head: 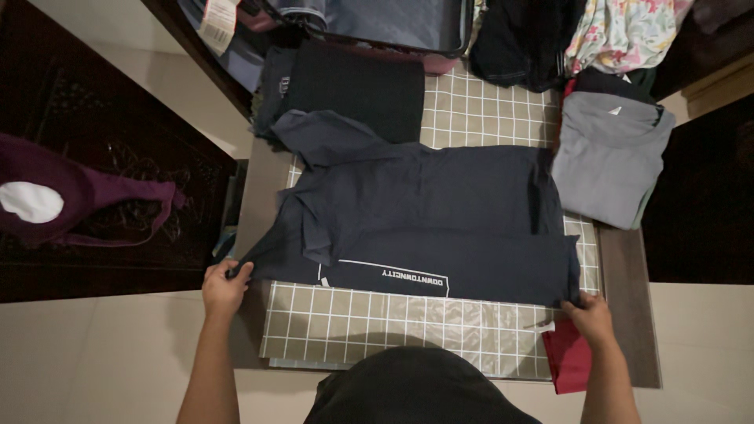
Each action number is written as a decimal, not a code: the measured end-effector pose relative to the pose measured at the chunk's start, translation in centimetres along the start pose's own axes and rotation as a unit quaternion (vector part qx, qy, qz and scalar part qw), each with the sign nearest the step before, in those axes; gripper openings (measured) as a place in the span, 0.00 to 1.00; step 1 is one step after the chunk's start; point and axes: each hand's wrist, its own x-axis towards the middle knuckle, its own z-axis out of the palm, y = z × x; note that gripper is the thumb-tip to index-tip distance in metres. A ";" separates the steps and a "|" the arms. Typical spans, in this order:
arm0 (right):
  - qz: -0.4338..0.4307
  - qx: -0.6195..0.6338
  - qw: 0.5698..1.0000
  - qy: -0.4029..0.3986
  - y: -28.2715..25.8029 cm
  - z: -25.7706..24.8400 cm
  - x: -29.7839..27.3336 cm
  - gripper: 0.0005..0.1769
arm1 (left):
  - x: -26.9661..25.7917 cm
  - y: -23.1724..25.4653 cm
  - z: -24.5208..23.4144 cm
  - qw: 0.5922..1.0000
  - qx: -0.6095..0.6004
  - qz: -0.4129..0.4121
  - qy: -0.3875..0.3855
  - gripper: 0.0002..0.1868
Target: The person folds several shirts by hand on a table and stacks them next to an open suitcase.
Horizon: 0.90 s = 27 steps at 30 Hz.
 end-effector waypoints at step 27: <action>0.001 -0.113 0.994 0.010 0.2 0.7 1.2 0.37 | -1.1 -0.4 -0.8 0.982 0.039 0.176 0.055 0.20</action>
